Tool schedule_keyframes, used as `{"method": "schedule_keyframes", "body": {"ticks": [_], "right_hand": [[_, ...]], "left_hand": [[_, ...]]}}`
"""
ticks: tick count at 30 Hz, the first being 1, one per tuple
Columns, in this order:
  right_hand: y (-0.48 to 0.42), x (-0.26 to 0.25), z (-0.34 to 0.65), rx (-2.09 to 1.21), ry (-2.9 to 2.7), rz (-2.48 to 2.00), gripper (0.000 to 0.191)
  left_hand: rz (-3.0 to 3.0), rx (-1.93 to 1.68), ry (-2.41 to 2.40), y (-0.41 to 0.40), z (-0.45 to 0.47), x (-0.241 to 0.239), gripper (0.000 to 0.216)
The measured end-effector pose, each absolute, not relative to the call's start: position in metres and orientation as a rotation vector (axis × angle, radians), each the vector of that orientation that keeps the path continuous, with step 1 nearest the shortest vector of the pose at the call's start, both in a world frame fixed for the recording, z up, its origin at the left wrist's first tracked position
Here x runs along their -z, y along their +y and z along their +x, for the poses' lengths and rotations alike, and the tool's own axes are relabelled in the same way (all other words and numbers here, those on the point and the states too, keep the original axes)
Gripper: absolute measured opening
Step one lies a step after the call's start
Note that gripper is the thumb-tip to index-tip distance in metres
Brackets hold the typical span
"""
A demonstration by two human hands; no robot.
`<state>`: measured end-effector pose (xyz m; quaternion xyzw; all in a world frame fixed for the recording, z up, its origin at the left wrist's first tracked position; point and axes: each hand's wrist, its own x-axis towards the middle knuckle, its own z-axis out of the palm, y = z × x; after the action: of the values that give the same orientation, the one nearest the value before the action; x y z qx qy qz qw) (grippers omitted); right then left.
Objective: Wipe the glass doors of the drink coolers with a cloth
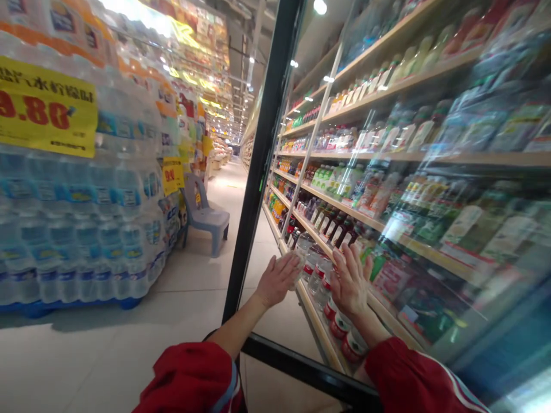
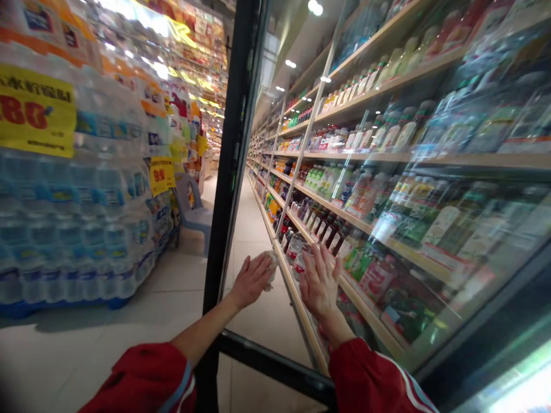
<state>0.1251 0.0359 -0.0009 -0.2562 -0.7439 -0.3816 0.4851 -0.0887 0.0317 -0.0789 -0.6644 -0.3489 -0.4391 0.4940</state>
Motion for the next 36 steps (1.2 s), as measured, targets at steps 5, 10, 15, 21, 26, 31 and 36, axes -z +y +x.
{"method": "schedule_keyframes", "body": {"ticks": [5, 10, 15, 21, 26, 31, 36], "right_hand": [[0.026, 0.019, 0.118, 0.897, -1.895, -0.642, 0.069], [0.02, 0.03, 0.099, 0.918, -1.989, -0.653, 0.064], [0.022, 0.035, 0.097, 0.992, -2.054, -0.715, 0.053], [0.023, 0.038, 0.114, 1.033, -2.024, -0.743, 0.05], [0.022, 0.043, 0.129, 0.987, -1.935, -0.82, 0.056], [0.025, 0.047, 0.151, 0.968, -1.855, -0.88, 0.062], [0.027, 0.052, 0.176, 0.973, -1.79, -0.934, 0.064]], "left_hand": [[-1.488, 1.166, -1.048, 0.03, -0.112, 0.069, 0.035], [-1.627, 1.063, -0.908, 0.031, -0.085, 0.083, 0.037], [-1.697, 0.969, -0.856, 0.031, -0.087, 0.099, 0.037], [-1.537, 1.146, -1.128, 0.024, -0.093, 0.097, 0.038], [-1.673, 1.12, -0.918, 0.023, -0.05, 0.104, 0.032], [-1.764, 0.994, -0.764, 0.028, -0.029, 0.099, 0.031], [-1.69, 1.124, -0.836, 0.034, -0.032, 0.074, 0.026]]}}
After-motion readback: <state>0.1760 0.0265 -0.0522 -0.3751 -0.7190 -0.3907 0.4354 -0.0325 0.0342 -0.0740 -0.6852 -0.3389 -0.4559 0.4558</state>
